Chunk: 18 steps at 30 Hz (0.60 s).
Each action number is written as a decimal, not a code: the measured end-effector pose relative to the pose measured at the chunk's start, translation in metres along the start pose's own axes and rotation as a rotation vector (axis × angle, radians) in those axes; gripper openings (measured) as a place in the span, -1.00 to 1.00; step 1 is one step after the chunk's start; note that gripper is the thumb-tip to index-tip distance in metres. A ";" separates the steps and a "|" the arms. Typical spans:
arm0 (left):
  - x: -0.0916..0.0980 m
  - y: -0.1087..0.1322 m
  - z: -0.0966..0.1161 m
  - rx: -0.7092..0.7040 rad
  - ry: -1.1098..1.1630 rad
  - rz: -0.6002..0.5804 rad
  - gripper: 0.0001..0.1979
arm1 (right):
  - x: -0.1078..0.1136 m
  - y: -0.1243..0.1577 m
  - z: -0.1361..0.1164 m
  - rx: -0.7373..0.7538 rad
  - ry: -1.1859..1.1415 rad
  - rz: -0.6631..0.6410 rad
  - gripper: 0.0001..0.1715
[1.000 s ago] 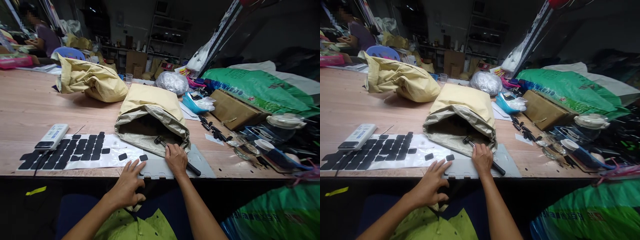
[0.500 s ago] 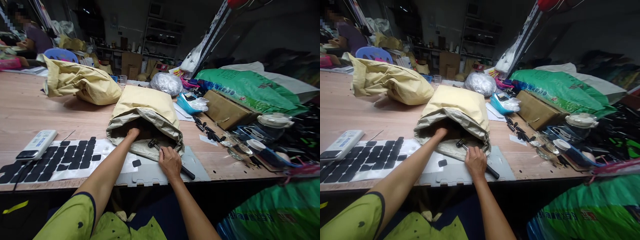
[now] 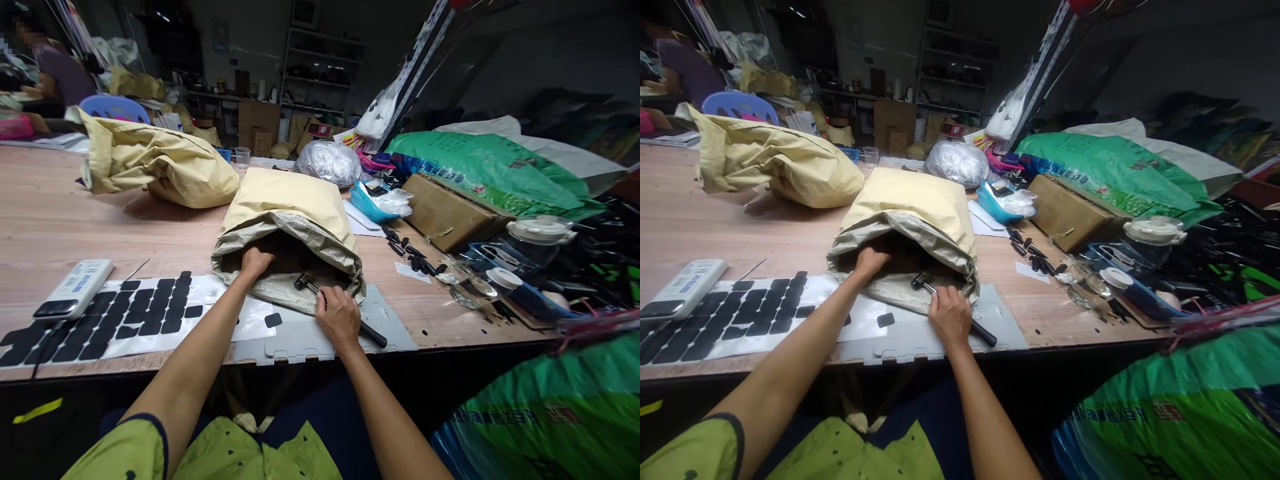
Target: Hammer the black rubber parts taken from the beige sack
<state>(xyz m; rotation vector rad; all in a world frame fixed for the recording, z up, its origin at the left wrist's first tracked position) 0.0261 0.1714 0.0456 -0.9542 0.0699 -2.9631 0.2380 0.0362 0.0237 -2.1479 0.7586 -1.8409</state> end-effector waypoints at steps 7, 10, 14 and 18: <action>0.008 0.103 0.004 -0.360 0.160 -0.331 -0.86 | 0.000 0.000 -0.001 0.003 0.005 -0.013 -0.75; 0.001 0.123 -0.007 -0.384 0.043 -0.351 -0.90 | 0.001 0.000 -0.001 -0.002 0.004 -0.014 -0.75; -0.005 0.127 -0.007 -0.493 -0.053 -0.290 -0.83 | 0.002 0.001 0.000 -0.010 -0.021 -0.023 -0.75; -0.010 0.126 -0.006 -0.529 -0.087 -0.281 -0.83 | -0.001 0.000 0.002 -0.017 -0.058 -0.038 -0.74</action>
Point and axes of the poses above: each hand's wrist, its own y-axis away from the middle knuckle, its own x-axis out of the back of the hand, z = x × y, the point moved 6 cm from there along -y, towards the middle knuckle, and after that the axes turned 9 degrees about -x, right-handed, at the moved point
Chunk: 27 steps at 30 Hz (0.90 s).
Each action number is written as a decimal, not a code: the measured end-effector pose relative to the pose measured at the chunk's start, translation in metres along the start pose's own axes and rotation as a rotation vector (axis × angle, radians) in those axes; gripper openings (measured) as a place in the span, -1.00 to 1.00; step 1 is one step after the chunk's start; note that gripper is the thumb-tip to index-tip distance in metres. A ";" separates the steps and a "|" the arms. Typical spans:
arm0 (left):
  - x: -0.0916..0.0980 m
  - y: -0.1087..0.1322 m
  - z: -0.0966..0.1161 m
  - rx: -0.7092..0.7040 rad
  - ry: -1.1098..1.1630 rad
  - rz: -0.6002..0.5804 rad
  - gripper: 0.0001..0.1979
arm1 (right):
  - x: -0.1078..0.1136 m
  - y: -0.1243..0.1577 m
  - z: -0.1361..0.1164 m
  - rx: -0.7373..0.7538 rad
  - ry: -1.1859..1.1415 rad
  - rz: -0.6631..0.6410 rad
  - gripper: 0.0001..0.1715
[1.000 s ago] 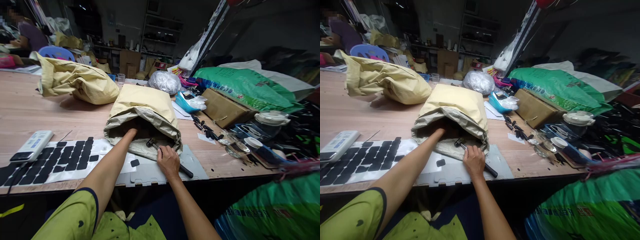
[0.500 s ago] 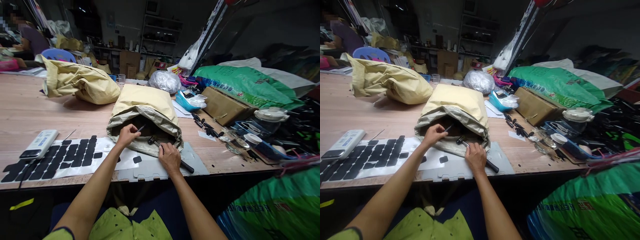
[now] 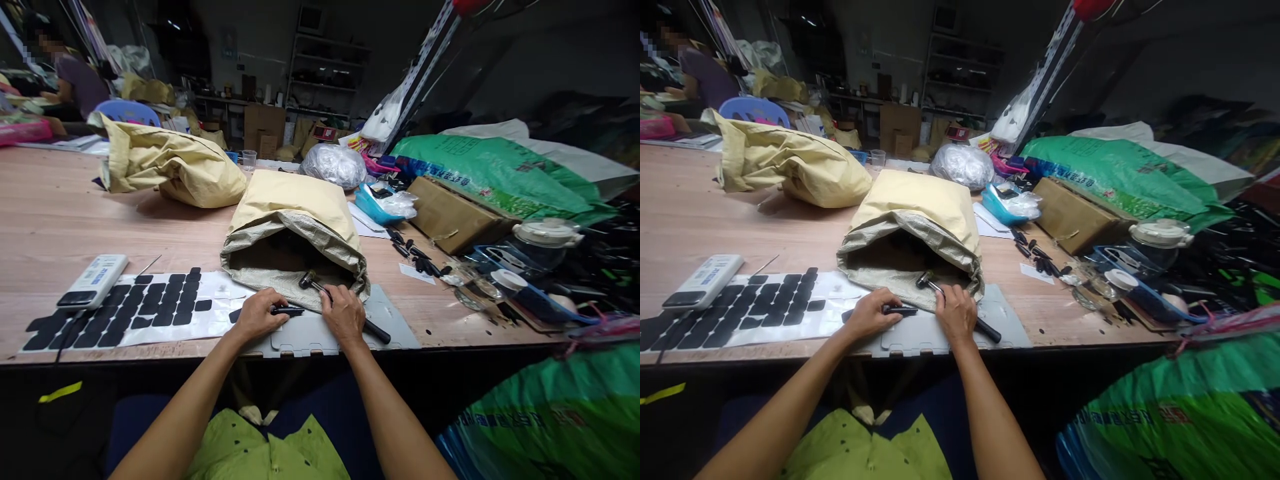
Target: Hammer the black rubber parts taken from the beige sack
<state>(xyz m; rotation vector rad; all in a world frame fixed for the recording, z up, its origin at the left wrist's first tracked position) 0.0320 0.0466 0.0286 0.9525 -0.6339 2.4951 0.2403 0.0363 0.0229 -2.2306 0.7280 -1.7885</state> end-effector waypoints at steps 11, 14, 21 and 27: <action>-0.005 0.000 -0.009 0.050 0.012 0.009 -0.80 | 0.040 0.033 -0.014 -0.122 -0.439 -0.061 -0.60; -0.004 -0.001 -0.008 0.061 0.024 0.006 -0.81 | 0.044 0.051 -0.026 -0.126 -0.606 -0.196 -0.61; -0.006 -0.001 -0.010 0.064 0.032 0.012 -0.80 | 0.039 0.068 -0.028 -0.158 -0.576 -0.267 -0.62; -0.007 -0.001 -0.011 0.071 0.047 0.008 -0.80 | 0.044 0.064 -0.032 -0.153 -0.573 -0.296 -0.61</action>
Point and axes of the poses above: each hand's wrist, its own y-axis away from the middle knuckle, its own x-axis out of the back of the hand, z = x × y, the point moved 6 cm from there along -y, towards the middle knuckle, and after that the axes turned 9 degrees about -x, right-handed, at the moved point
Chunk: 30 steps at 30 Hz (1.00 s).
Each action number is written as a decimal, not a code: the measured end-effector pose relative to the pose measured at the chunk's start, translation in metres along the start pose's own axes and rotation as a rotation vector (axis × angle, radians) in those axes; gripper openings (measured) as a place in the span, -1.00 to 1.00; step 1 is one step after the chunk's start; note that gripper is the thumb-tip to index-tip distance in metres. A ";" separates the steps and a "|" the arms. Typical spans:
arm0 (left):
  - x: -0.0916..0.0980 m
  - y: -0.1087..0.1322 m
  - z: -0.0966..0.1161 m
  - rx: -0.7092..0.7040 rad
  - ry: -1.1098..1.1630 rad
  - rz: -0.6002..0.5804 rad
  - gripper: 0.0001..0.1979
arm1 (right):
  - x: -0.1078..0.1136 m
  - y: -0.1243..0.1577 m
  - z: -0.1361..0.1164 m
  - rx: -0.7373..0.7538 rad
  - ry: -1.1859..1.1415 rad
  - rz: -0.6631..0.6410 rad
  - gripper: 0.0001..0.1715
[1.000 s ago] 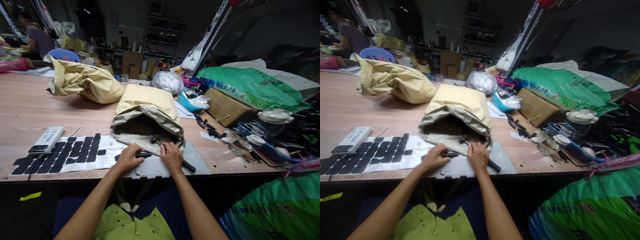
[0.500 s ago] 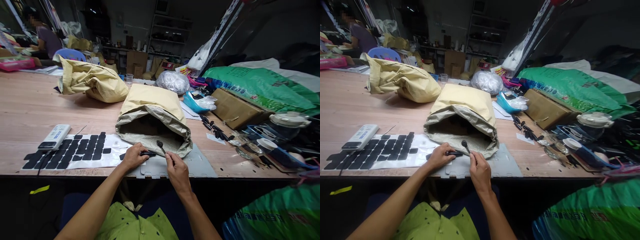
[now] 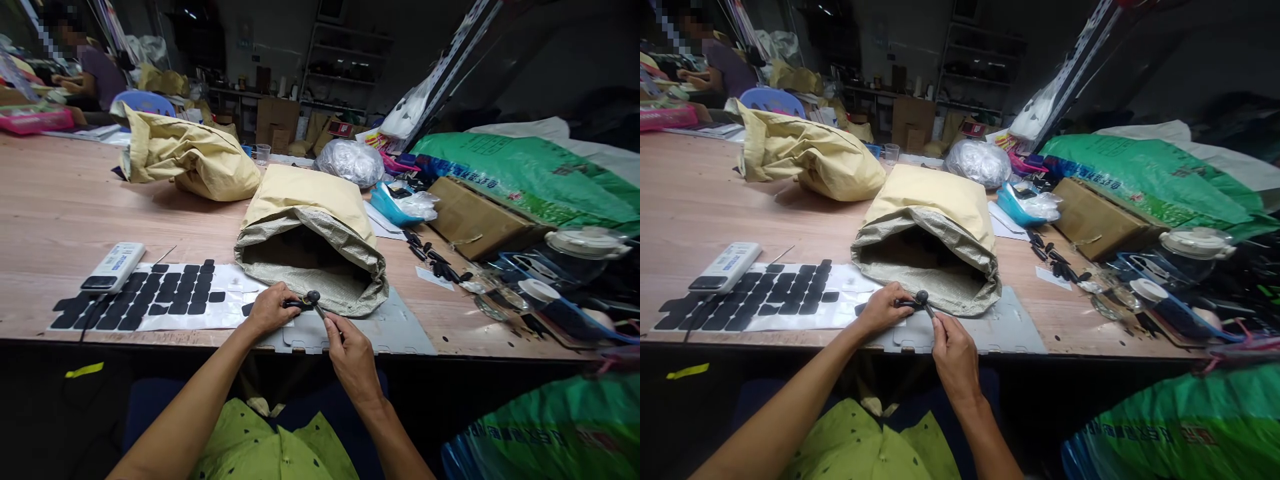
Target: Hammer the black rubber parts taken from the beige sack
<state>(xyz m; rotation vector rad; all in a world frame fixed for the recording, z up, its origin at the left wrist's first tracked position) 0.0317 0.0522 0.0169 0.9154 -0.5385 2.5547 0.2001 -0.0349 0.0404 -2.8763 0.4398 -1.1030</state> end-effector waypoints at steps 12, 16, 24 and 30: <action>0.000 0.000 -0.002 0.010 0.000 -0.005 -0.83 | -0.006 -0.016 -0.009 0.085 0.065 -0.010 -0.64; 0.000 0.000 -0.003 0.017 -0.019 0.008 -0.80 | 0.012 -0.055 -0.001 0.076 0.284 0.182 -0.68; 0.002 0.002 0.002 0.028 0.014 -0.017 -0.83 | -0.007 -0.091 0.034 0.133 0.610 0.266 -0.73; 0.009 0.005 0.013 -0.095 0.038 -0.160 -0.79 | -0.008 -0.085 0.033 0.124 0.616 0.285 -0.76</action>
Point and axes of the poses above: each hand's wrist, its own y-axis away from the middle knuckle, its own x-axis out of the back of the hand, z = x × y, the point moved 6 cm from there along -y, towards the middle knuckle, and after that the axes turned 9 degrees about -x, right-handed, at the moved point
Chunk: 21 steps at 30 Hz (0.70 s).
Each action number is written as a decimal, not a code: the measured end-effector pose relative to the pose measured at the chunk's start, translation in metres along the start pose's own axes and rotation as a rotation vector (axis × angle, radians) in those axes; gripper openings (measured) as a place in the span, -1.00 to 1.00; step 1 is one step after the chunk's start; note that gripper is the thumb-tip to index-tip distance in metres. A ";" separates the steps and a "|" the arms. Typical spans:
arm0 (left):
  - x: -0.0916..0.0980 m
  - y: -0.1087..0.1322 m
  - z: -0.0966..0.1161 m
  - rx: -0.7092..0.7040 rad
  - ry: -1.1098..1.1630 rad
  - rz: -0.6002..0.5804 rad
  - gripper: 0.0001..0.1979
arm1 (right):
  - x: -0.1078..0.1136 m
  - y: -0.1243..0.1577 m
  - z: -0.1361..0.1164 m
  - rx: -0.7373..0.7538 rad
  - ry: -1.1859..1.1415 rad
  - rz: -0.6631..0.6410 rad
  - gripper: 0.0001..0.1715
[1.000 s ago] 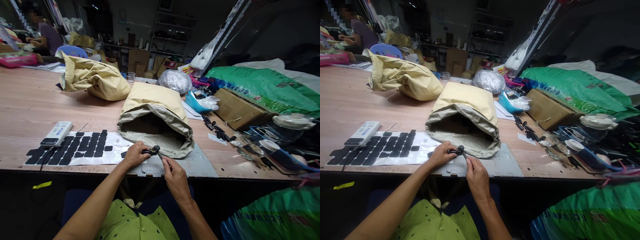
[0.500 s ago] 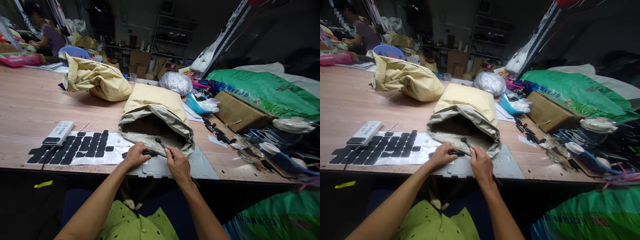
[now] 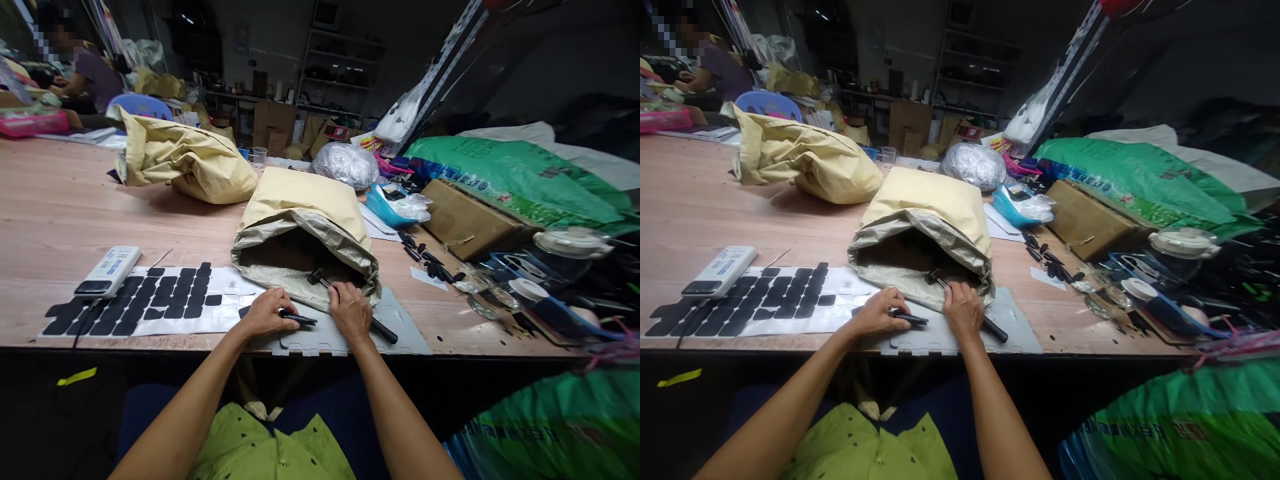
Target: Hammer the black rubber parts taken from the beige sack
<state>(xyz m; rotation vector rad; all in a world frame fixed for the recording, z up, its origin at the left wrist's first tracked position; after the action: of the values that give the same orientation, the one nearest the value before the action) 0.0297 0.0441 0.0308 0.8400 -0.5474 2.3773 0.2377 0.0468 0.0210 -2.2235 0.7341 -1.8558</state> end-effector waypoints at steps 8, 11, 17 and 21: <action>-0.022 0.069 0.031 -0.142 -0.114 -0.208 -0.83 | 0.001 0.000 0.000 -0.004 0.006 0.017 -0.76; -0.045 0.092 0.033 -0.188 -0.350 -0.106 -0.92 | 0.001 0.000 -0.001 0.003 0.008 0.022 -0.76; -0.074 0.106 0.028 -0.257 -0.600 0.160 -0.94 | 0.001 0.001 -0.001 0.013 -0.001 0.045 -0.76; -0.075 0.106 0.028 -0.272 -0.636 0.231 -0.94 | 0.000 0.002 -0.001 0.029 0.005 0.055 -0.76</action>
<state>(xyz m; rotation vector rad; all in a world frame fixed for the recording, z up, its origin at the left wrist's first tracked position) 0.0249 -0.0794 -0.0183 1.4696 -1.2439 2.1243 0.2362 0.0452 0.0209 -2.1595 0.7566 -1.8356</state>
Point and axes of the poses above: each hand's wrist, its own y-axis away from the middle knuckle, its own x-axis out of the back of the hand, z = x × y, the point moved 6 cm from there along -y, towards the middle knuckle, and after that the axes turned 9 degrees about -x, right-handed, at the moved point
